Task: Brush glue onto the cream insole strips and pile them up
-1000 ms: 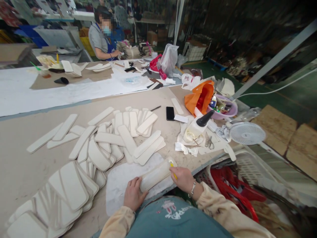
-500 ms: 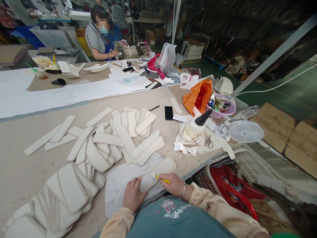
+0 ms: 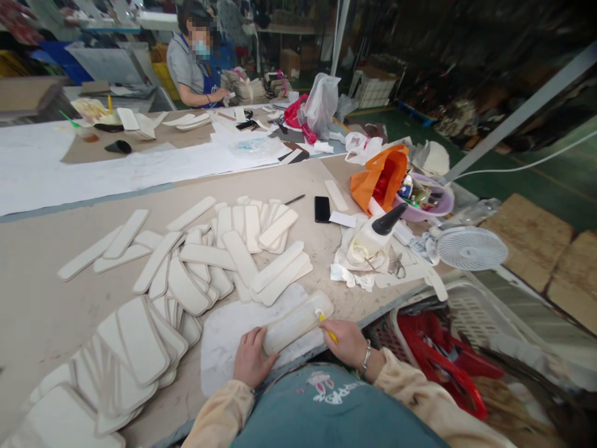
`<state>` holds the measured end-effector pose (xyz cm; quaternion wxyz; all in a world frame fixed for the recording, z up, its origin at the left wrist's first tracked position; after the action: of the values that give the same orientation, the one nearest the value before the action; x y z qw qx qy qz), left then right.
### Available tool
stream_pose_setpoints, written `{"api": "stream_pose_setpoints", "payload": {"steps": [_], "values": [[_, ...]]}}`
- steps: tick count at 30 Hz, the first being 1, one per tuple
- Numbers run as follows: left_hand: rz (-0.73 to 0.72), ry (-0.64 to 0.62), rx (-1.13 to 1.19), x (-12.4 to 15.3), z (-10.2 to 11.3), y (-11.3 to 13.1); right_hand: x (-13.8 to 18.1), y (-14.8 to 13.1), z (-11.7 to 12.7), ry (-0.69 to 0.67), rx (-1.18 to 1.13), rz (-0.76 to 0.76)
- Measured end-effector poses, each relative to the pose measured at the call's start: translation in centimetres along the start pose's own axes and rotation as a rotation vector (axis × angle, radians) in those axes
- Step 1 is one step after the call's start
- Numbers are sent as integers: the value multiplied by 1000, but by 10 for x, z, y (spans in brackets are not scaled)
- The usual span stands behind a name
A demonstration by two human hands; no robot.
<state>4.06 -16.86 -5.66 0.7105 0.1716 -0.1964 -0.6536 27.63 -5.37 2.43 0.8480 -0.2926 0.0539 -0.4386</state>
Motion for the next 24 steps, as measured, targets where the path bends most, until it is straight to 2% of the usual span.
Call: {"api": "stream_pose_setpoints", "payload": {"steps": [4,8,12,16,20,22,24], "values": [[18,10,7,1,4,3,-5,-31,-14,-126,-268,123],[6,25,42,4,7,4,-15,-42,-26,-230,-502,69],[-11,40,42,5,9,5,-23,-52,-42,-322,-607,24],[-7,41,36,4,8,5,-27,-45,-48,-301,-590,-49],[9,31,34,5,7,3,-23,-18,-34,-160,-602,-199],[0,37,37,5,6,2,-19,-11,-25,-103,-621,-220],[-15,40,42,5,4,1,-15,-13,-24,-120,-657,-204]]}}
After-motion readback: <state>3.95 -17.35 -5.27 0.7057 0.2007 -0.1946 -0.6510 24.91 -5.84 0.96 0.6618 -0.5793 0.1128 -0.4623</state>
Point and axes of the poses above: each hand's wrist, its own x-axis away from the middle knuckle, its own z-axis out of the back of the hand, y = z × x, the point moved 4 cm from there along -x, towards the middle knuckle, and after that the axes turned 4 degrees about -z, right-handed, at the moved point
